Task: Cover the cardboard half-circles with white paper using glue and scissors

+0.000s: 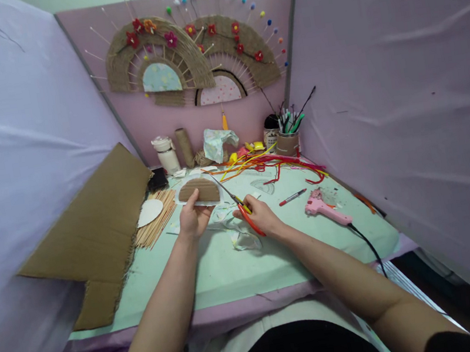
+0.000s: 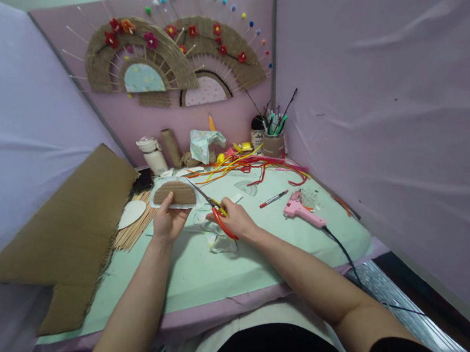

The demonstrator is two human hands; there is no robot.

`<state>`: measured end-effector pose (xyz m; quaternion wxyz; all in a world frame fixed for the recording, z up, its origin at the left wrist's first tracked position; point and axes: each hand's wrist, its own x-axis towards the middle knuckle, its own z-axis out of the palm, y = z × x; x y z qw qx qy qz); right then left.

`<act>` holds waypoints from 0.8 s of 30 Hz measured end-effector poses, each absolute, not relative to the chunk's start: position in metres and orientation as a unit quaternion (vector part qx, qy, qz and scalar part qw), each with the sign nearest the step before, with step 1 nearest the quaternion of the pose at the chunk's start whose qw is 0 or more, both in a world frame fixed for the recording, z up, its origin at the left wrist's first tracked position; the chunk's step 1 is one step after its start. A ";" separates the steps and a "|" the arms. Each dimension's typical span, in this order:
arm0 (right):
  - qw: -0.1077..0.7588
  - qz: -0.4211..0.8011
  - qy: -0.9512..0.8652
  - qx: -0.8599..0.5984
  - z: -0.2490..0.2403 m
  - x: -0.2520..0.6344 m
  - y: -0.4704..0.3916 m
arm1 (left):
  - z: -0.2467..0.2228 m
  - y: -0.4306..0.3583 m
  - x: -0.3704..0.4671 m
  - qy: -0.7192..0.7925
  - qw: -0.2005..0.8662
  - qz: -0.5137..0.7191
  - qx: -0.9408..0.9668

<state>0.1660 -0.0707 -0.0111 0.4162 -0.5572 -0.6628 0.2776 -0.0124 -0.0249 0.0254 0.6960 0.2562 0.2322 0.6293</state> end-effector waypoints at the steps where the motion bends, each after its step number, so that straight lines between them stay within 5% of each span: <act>1: 0.417 0.277 -0.663 -0.556 -0.011 0.166 -0.071 | 0.026 -0.025 -0.012 0.229 0.696 0.631 0.256; 24: 0.392 0.263 -0.679 -0.563 -0.013 0.168 -0.070 | 0.027 -0.020 -0.018 0.232 0.693 0.640 0.237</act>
